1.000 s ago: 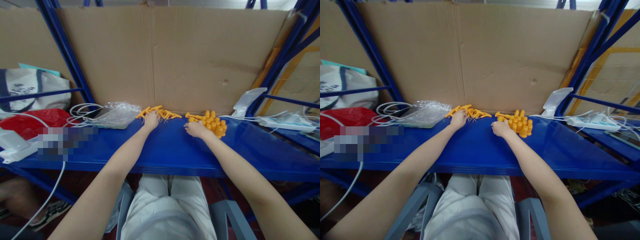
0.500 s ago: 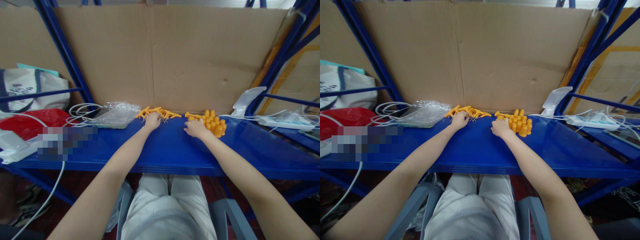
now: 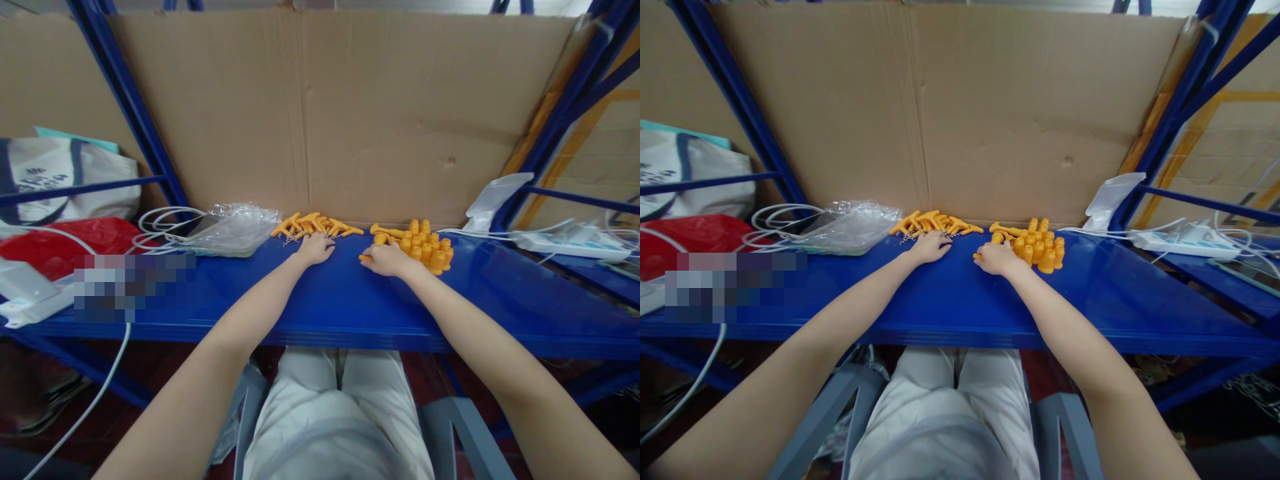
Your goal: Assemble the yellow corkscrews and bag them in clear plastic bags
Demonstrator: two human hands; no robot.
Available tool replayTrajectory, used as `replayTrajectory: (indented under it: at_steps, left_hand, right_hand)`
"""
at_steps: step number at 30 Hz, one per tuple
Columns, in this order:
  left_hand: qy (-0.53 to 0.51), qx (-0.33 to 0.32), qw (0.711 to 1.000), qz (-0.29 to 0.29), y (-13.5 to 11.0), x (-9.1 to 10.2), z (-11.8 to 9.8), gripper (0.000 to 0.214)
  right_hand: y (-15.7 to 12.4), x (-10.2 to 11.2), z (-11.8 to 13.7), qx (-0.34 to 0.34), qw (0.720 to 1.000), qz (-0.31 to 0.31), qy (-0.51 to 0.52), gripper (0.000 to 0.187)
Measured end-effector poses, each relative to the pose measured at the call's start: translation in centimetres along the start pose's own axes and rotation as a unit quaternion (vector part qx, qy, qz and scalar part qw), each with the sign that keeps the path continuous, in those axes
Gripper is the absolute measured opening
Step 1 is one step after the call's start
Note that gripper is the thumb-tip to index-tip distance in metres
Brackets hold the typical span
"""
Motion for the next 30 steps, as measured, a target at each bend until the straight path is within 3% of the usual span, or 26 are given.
replayTrajectory:
  at_steps: [4, 8, 11, 20, 25, 30]
  left_hand:
    - [-0.002, 0.02, 1.0, -0.012, 0.0, -0.2, 0.0, 0.037]
    - [-0.009, 0.018, 0.999, -0.034, -0.1, 0.1, -0.2, 0.033]
    - [-0.018, 0.001, 0.998, -0.054, -0.3, 1.0, -0.5, 0.032]
    - [-0.054, -0.076, 0.994, -0.063, -0.7, 2.6, -2.8, 0.032]
    - [-0.087, -0.017, 0.996, -0.022, -0.3, 2.1, -2.9, 0.02]
    - [-0.089, 0.004, 0.996, -0.005, -0.3, 2.0, -2.5, 0.014]
  right_hand:
    - [0.3, -0.5, 0.7, 0.085, 0.995, -0.02, 0.054, 0.034]
    - [0.7, -1.3, 1.6, 0.203, 0.967, -0.053, 0.143, 0.037]
    - [1.1, -1.6, 1.8, 0.233, 0.954, -0.073, 0.176, 0.043]
    - [1.4, -0.7, 0.7, 0.176, 0.967, -0.076, 0.168, 0.053]
    - [1.2, -0.4, 0.5, 0.14, 0.981, -0.063, 0.123, 0.048]
    - [1.0, 0.0, 0.2, 0.11, 0.984, -0.103, 0.097, 0.05]
Point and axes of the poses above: each hand's wrist, its own y-axis towards the middle knuckle, its own x-axis out of the back of the hand, z = x × y, the point moved 4 cm from there along y, towards the middle knuckle, and after that the axes turned 12 degrees about y, right-handed, at the moved point
